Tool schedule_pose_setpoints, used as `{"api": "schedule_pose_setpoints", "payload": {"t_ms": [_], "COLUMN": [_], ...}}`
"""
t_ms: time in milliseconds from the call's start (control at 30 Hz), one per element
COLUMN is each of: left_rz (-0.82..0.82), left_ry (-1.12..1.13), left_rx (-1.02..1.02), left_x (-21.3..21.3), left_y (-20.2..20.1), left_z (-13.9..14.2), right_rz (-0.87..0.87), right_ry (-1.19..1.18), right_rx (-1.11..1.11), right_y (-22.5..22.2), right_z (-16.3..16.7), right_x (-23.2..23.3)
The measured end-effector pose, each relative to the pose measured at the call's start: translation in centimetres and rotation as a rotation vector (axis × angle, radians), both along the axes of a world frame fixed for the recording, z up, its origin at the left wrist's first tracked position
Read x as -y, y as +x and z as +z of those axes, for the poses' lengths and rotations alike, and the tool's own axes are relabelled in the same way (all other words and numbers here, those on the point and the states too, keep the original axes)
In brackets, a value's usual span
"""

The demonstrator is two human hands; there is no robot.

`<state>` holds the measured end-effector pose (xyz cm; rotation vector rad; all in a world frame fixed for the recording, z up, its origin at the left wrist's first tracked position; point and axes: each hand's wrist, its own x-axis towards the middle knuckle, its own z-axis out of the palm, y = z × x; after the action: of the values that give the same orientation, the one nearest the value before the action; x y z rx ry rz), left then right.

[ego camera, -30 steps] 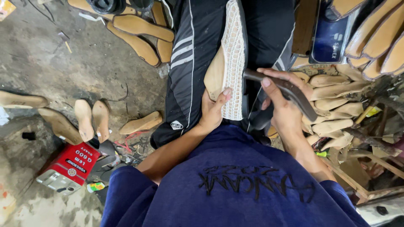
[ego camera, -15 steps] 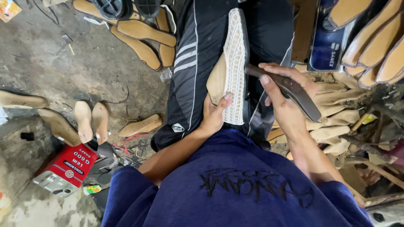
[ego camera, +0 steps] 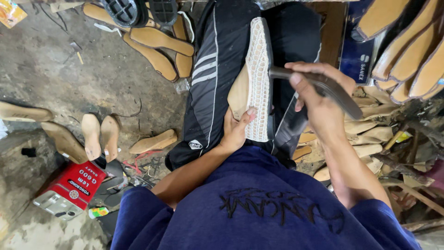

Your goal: The person aligns a black rubber sole with a shoe upper and presses it into place. They then use a curved metal tool to press and smooth the edges of the sole along the perimeter, ensuring a tight fit.

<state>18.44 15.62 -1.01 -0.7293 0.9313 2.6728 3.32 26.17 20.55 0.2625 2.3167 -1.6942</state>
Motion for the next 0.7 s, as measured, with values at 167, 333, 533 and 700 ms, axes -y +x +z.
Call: {"api": "schedule_pose_setpoints", "payload": {"t_ms": [167, 333, 533, 700], "left_rz": [-0.016, 0.020, -0.015, 0.034], "left_ry": [0.038, 0.016, 0.130, 0.108], "left_rx": [-0.044, -0.037, -0.124, -0.130], "left_x": [0.8, 1.1, 1.3, 1.1], "left_y": [-1.0, -1.6, -1.9, -1.9], "left_z": [1.5, 2.7, 3.0, 3.3], "right_rz": [0.005, 0.527, 0.778, 0.426], "right_ry": [0.105, 0.350, 0.471, 0.228], "right_rx": [0.042, -0.417, -0.436, -0.165], "right_y": [-1.0, -3.3, -6.0, -5.2], "right_z": [0.5, 0.7, 0.8, 6.0], "right_x": [0.3, -0.3, -1.2, -0.4]}}
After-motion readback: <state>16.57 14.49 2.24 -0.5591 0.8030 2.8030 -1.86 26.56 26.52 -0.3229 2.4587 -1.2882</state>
